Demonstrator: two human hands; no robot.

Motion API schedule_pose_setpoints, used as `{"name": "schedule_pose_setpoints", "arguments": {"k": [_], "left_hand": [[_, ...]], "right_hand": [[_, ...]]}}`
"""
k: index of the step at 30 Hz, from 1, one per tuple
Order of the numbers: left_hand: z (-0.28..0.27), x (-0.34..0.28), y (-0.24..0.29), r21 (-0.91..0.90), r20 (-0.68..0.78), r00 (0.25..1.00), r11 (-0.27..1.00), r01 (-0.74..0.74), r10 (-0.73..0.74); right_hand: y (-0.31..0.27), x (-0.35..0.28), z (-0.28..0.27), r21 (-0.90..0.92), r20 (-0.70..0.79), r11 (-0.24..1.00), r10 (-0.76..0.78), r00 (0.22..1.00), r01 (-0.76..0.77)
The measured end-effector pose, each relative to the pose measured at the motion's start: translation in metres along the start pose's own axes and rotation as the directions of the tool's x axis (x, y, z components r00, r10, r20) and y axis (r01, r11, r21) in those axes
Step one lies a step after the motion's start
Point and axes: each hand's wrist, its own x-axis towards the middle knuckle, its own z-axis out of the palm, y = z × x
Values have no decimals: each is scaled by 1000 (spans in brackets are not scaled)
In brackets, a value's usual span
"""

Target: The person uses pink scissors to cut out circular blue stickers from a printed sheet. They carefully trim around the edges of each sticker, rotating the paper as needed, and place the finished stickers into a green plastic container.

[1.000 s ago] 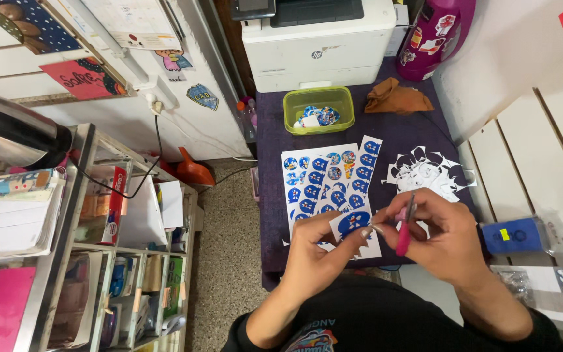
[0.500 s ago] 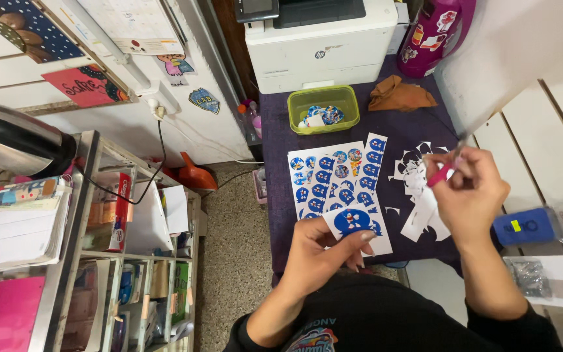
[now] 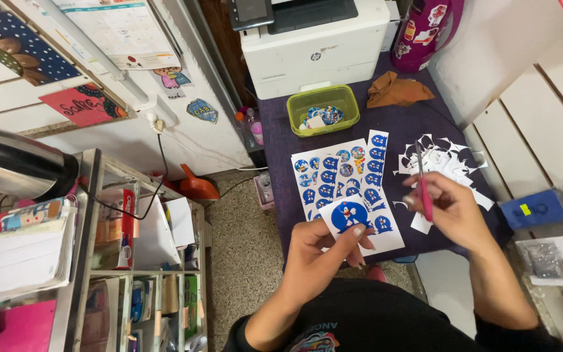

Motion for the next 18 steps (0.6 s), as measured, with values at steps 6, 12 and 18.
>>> {"name": "schedule_pose_setpoints", "arguments": {"k": [6,12,18], "left_hand": [[-8,-2,15,269,63,982,945,-187,177],[-6,-2,33,294,189,966,928,-228,177],[-1,1,40,260,218,950,925,-276,222]], "right_hand": [[-52,-44,19,-27,362,953,-272,892,301],[-94,-48,27,-55,473,968,-192,860,246],[-101,-45,27,10,476,968,-224,850,250]]}}
